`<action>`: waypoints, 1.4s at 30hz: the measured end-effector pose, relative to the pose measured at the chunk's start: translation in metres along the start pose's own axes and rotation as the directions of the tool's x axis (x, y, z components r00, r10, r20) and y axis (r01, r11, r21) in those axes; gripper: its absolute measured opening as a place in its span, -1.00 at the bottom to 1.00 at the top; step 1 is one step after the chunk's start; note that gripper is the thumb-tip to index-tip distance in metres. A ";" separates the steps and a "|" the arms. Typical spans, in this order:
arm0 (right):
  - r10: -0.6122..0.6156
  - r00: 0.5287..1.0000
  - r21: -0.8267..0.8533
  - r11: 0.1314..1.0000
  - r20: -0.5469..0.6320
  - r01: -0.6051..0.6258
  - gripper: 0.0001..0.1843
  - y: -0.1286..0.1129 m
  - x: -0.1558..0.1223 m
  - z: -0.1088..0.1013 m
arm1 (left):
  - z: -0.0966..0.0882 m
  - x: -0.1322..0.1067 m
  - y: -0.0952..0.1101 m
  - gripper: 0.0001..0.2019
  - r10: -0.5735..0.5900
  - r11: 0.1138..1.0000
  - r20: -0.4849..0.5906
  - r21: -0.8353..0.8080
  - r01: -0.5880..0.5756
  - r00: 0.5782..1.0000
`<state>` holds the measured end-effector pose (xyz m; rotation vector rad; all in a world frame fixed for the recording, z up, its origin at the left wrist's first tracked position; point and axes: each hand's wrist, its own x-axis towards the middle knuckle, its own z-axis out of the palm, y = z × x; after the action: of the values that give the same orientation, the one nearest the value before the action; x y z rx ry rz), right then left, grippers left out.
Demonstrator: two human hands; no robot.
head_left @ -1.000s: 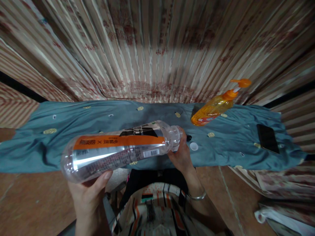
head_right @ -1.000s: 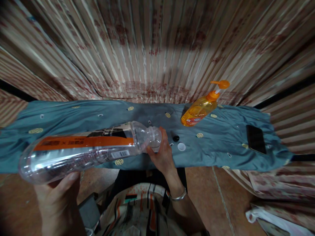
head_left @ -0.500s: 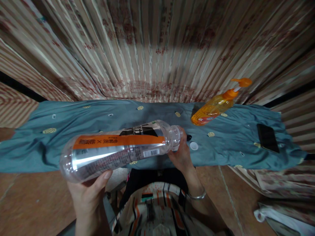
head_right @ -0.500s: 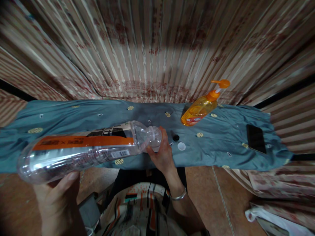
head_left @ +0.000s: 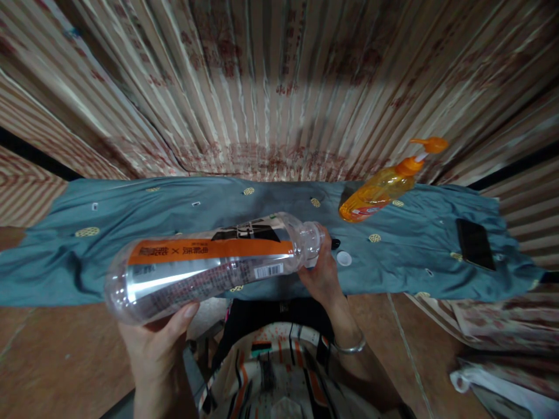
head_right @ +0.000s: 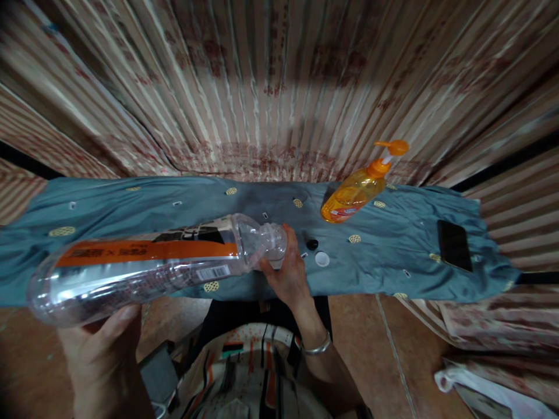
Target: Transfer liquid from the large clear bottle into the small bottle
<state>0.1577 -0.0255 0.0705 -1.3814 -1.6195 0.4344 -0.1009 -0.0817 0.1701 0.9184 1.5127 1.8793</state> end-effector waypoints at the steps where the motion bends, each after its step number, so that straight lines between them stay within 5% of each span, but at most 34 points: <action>1: 0.004 1.000 -0.005 1.000 0.002 -0.004 -0.02 0.000 0.000 0.000 | -0.001 0.000 -0.001 -0.29 0.003 1.000 0.003 0.013 -0.003 1.000; 29: -0.070 0.997 -0.078 0.995 -0.010 0.069 -0.07 0.000 0.002 -0.001 | -0.005 0.001 -0.005 -0.27 0.028 0.997 0.009 0.070 -0.028 1.000; 42: -0.004 1.000 -0.044 0.999 0.002 0.004 -0.01 -0.001 0.000 0.000 | -0.003 0.001 -0.003 -0.31 0.029 0.999 -0.010 0.035 -0.029 1.000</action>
<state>0.1574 -0.0256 0.0711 -1.4099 -1.6422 0.4002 -0.1040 -0.0817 0.1673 0.9525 1.5509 1.8861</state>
